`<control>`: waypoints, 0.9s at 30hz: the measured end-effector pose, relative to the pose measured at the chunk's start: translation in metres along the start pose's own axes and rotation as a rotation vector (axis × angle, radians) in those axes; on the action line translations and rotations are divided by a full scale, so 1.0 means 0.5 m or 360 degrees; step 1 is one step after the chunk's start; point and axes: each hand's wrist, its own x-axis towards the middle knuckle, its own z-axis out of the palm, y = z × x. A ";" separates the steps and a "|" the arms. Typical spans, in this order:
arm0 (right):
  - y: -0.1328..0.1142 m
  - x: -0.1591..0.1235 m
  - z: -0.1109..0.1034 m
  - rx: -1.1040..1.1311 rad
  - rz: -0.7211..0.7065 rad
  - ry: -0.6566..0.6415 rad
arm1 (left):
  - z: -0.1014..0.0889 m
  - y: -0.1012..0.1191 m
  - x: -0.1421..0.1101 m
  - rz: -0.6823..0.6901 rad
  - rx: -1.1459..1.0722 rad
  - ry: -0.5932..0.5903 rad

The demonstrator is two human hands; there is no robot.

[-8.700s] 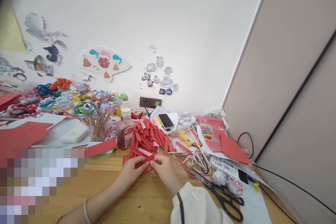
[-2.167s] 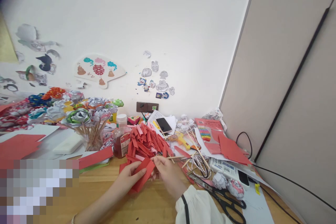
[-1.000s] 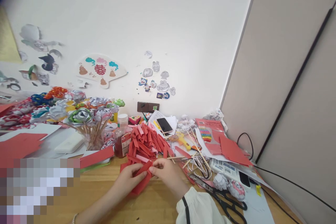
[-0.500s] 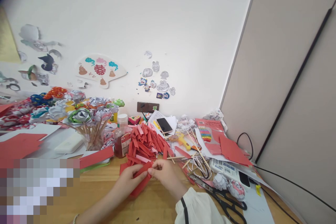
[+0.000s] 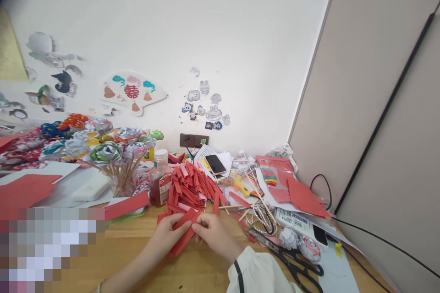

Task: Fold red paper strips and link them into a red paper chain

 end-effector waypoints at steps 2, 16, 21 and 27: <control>0.002 -0.001 0.001 -0.0033 -0.0016 -0.0038 | -0.001 -0.003 0.003 -0.0023 -0.0021 0.0046; -0.028 -0.008 -0.002 -0.0462 -0.0230 0.0198 | 0.009 -0.023 0.007 -0.0510 -0.1070 -0.0295; -0.022 -0.004 -0.002 -0.0566 -0.0295 0.0203 | 0.004 -0.017 0.004 -0.0590 -0.0977 -0.0301; -0.014 -0.002 -0.001 -0.0666 -0.0305 0.0235 | 0.004 -0.014 -0.003 -0.0584 -0.0926 -0.0337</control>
